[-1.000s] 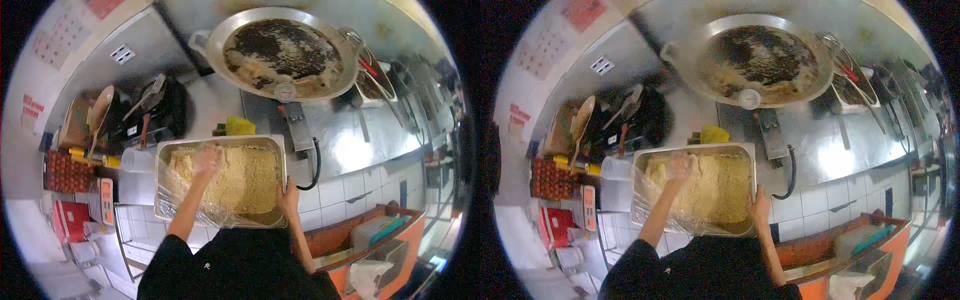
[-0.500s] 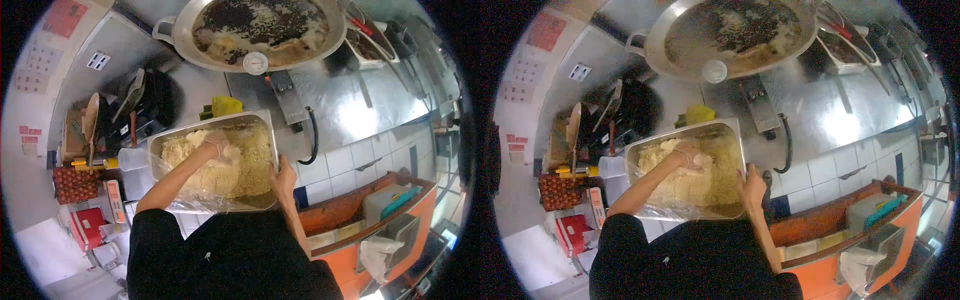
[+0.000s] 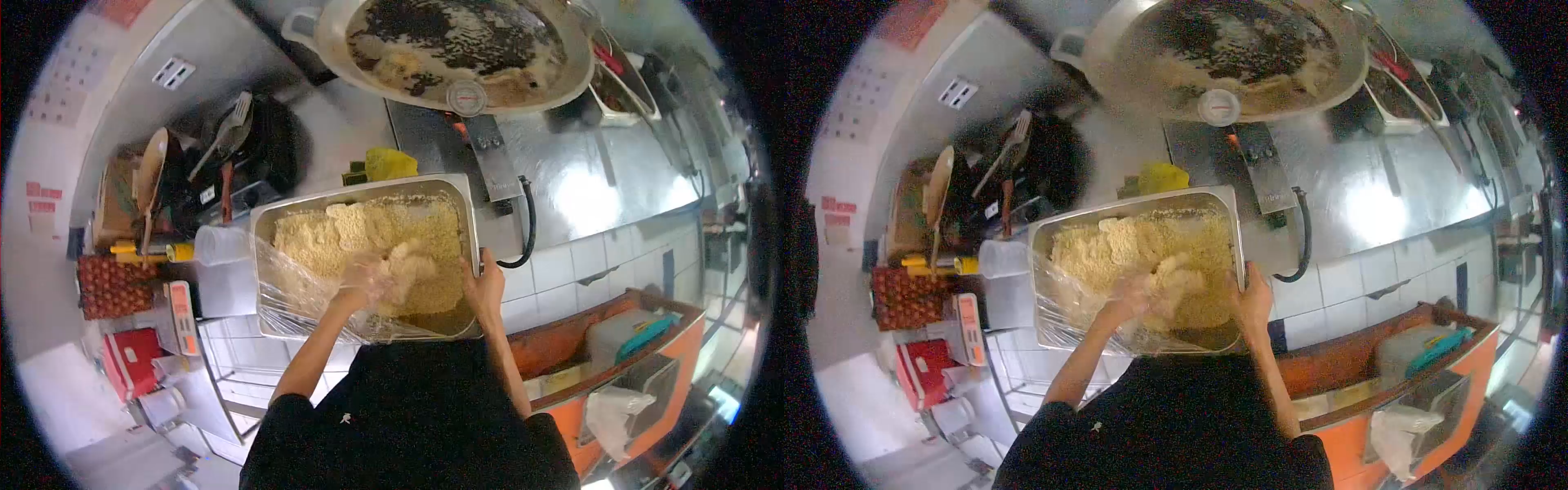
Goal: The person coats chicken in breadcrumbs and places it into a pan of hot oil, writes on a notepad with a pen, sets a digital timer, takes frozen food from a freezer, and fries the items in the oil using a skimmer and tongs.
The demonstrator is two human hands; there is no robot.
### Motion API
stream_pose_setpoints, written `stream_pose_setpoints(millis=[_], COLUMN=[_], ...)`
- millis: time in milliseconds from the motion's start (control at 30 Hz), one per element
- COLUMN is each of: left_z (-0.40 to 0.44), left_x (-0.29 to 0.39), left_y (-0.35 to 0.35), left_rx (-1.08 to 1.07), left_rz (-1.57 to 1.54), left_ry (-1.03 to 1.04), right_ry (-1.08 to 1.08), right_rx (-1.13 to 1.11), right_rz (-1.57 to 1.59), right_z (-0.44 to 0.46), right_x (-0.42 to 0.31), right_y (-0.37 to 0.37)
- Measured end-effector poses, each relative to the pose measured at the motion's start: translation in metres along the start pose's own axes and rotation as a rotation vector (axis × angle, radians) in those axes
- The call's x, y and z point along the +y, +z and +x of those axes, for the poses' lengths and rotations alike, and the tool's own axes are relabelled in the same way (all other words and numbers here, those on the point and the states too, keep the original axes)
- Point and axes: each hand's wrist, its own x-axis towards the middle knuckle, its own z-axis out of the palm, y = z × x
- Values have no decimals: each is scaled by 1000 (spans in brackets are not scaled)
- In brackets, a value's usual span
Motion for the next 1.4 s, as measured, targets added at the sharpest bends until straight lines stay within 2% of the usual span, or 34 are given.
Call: stream_pose_setpoints(millis=[33,100,133,167,233,300,367,400,433,500,600,633,700,767,800,900,967,1000,1067,1100,1167,1200,1267,1300,1367,1400], left_z=[2,7,14,24,35,43,37,33,38,38,15,9,-6,11,18,36,41,45,48,45,41,37,35,35,40,57], left_x=[-5,4,15,46,62,42,39,45,45,59,62,55,41,-3,-10,-9,2,6,15,17,20,29,42,41,34,25], left_y=[11,16,12,-18,-13,47,92,93,90,54,5,-7,-20,-9,-15,-34,-30,-16,21,33,52,40,15,25,64,80], left_rx=[16,342,362,82,-182,28,210,312,324,48,102,107,395,446,486,446,246,253,291,296,594,591,440,438,583,577], left_rz=[-18,40,26,80,112,227,325,382,383,25,-92,-79,203,279,350,287,-231,-244,161,152,205,197,-157,-161,161,158], left_ry=[-2,83,74,-84,-261,-114,-52,-34,-42,-92,-23,-14,-179,-232,-290,-332,-346,-353,-176,-179,-41,-45,-244,-236,-319,-314], right_ry=[40,58,77,92,31,-31,23,28,15,17,-48,-49,43,38,40,-22,-55,-78,-100,-105,-125,-139,-116,-91,-112,-139], right_rx=[-13,-22,-29,-38,-22,-2,-26,-28,-30,-36,36,49,-63,-63,-68,2,-3,1,1,9,3,-4,-5,6,4,-13], right_rz=[1,-8,-35,-62,-55,-34,6,-43,-40,-5,-51,-41,-25,-44,-70,-10,-57,-96,-100,-97,-73,-42,-34,-22,-31,-30], right_z=[0,2,2,2,2,3,-1,1,0,-1,0,1,1,2,2,1,0,1,2,2,3,1,0,1,1,2], right_x=[2,9,13,15,9,-5,-21,-17,-11,-21,-5,-3,-9,-10,-9,-5,-1,1,7,7,7,7,4,3,2,2], right_y=[2,7,10,11,9,4,-5,-1,0,-4,4,5,0,0,0,4,5,4,7,7,7,7,9,8,6,5])
